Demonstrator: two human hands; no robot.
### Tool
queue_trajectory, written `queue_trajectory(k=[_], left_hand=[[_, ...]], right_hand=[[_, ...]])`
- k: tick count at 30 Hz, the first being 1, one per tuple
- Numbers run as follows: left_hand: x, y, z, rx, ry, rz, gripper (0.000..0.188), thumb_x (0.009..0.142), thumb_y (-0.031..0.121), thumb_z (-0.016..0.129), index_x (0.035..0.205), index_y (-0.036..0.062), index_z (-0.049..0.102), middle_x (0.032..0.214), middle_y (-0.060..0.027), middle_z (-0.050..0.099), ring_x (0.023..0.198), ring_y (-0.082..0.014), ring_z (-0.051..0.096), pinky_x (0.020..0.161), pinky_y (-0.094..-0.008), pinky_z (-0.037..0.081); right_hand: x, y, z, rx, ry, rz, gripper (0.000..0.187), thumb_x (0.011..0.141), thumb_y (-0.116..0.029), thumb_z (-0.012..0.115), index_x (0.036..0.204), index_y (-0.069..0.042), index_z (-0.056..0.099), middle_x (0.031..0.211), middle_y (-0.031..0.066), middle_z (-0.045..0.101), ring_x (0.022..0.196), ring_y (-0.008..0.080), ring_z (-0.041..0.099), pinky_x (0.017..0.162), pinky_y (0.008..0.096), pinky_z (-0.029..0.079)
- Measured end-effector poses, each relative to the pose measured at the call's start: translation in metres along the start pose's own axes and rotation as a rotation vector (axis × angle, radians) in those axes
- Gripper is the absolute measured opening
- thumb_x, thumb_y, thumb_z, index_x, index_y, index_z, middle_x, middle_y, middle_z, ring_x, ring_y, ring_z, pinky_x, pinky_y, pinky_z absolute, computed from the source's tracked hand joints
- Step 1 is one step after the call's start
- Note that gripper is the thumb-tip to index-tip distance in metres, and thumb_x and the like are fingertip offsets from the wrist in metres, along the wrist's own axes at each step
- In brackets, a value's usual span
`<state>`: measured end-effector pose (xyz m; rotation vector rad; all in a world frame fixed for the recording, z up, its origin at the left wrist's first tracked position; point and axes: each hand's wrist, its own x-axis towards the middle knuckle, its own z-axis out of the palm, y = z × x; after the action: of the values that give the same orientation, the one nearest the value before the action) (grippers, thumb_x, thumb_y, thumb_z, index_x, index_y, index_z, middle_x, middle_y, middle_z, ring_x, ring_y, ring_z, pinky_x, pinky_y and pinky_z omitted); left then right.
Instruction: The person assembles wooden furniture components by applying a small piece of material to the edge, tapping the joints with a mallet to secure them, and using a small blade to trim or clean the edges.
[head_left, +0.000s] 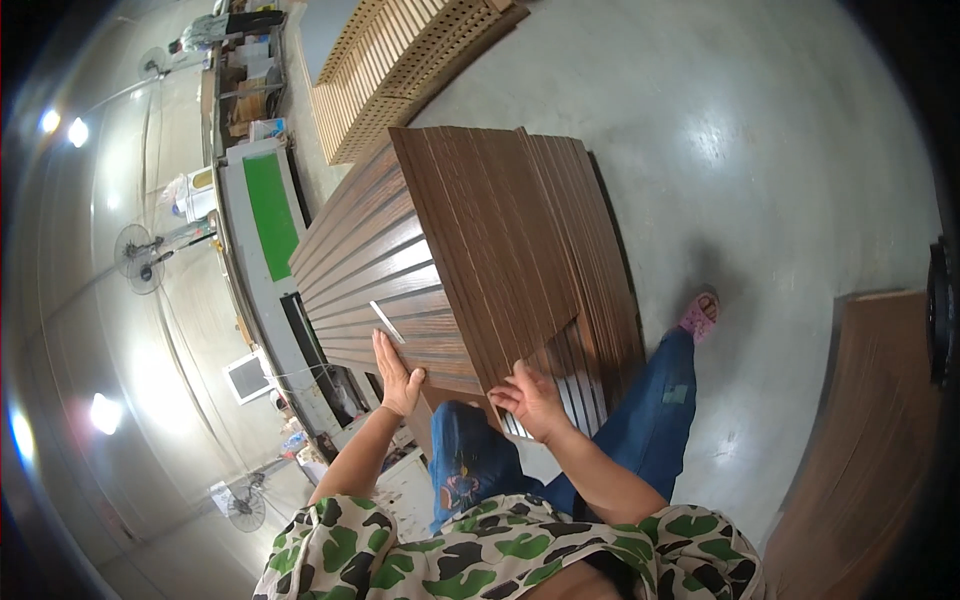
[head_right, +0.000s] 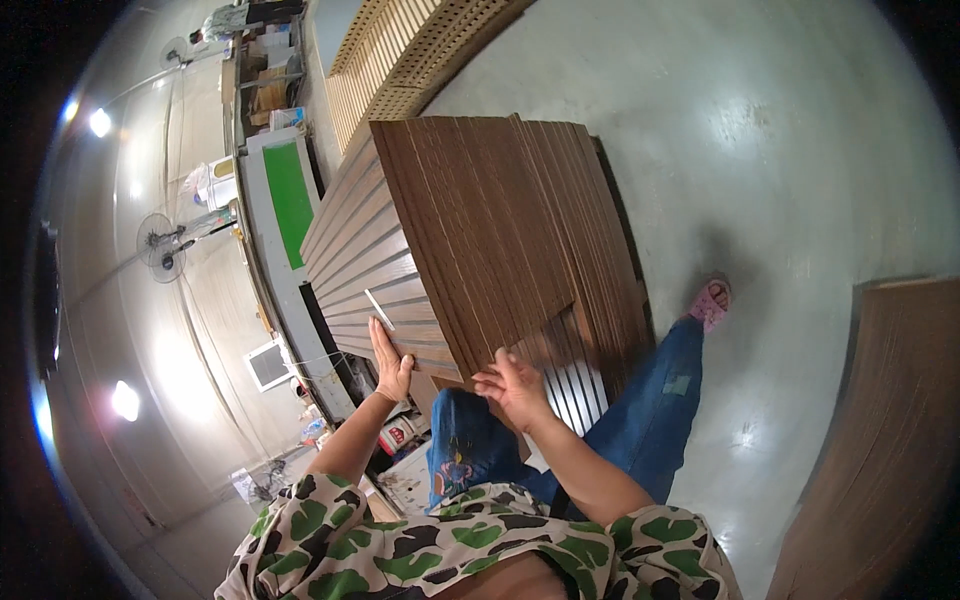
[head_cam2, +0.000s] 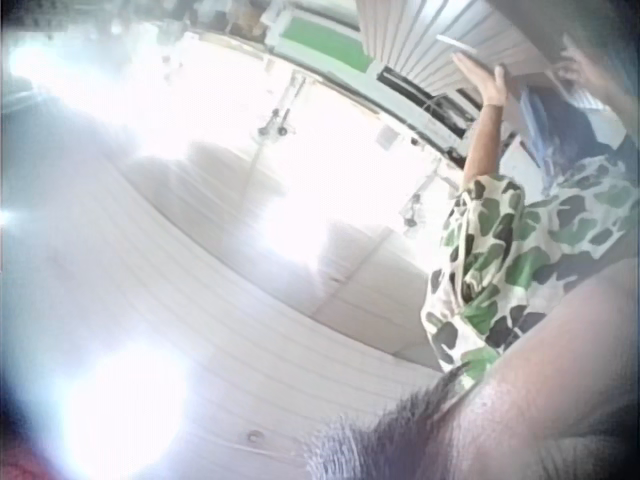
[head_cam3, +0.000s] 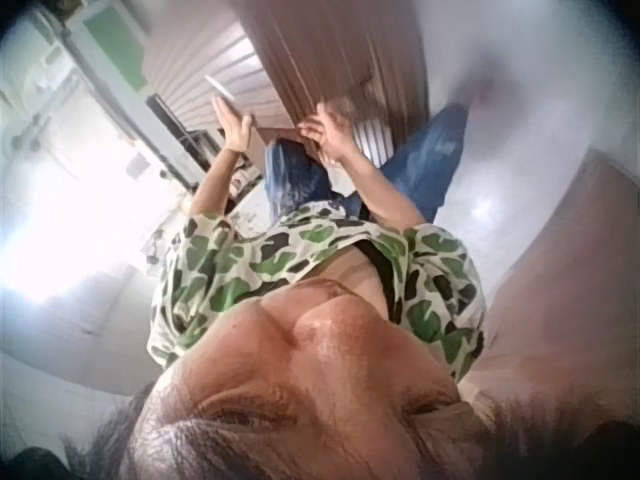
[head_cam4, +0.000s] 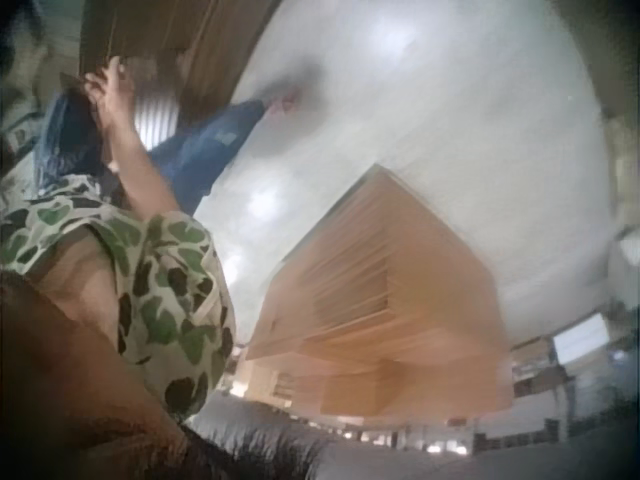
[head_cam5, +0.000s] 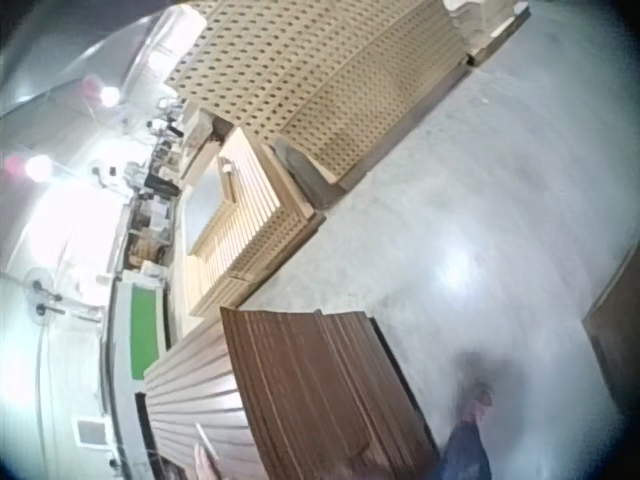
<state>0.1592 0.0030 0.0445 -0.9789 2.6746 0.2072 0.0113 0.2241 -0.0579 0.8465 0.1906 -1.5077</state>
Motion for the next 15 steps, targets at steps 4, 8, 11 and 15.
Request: queue_trajectory(k=[4,8,11,15], left_hand=[[0.004,0.007,0.003,-0.007,0.004,0.012,0.098,0.086,0.065,0.037,0.144,-0.0048,-0.001,0.15,-0.0279,-0.002,0.141,-0.0401,-0.001,0.113,-0.0455,0.003],[0.0,0.003,0.004,-0.054,0.053,-0.014,0.106,0.081,0.071,0.04,0.144,-0.0041,0.001,0.149,-0.0294,0.002,0.14,-0.0428,0.0,0.112,-0.0511,0.003],[-0.002,0.004,0.002,-0.06,0.071,-0.028,0.106,0.08,0.071,0.041,0.145,-0.003,0.002,0.15,-0.0281,0.003,0.14,-0.0427,0.002,0.112,-0.0514,0.003],[0.002,0.005,0.008,-0.049,0.087,-0.036,0.105,0.08,0.069,0.045,0.145,-0.0016,0.004,0.15,-0.0265,0.004,0.139,-0.0427,0.003,0.112,-0.0517,0.003]], right_hand=[[0.019,-0.031,-0.029,-0.354,0.117,-0.113,0.029,0.086,-0.032,0.067,0.083,-0.004,0.06,0.075,0.0076,0.062,0.068,0.0157,0.063,0.06,0.0279,0.051],[0.036,-0.084,-0.045,-0.789,0.24,-0.304,0.017,0.082,-0.02,0.071,0.08,-0.005,0.064,0.065,0.0002,0.06,0.058,0.0069,0.054,0.051,0.0221,0.042],[0.072,-0.142,0.015,-1.029,0.038,-0.874,0.026,0.089,-0.014,0.063,0.11,0.001,0.06,0.097,0.0038,0.064,0.088,0.0105,0.058,0.079,0.0257,0.048],[0.117,-0.196,0.168,-1.371,-0.24,-1.275,0.043,0.096,-0.025,0.048,0.128,0.004,0.046,0.132,0.0214,0.047,0.126,0.0331,0.042,0.105,0.0388,0.033]])
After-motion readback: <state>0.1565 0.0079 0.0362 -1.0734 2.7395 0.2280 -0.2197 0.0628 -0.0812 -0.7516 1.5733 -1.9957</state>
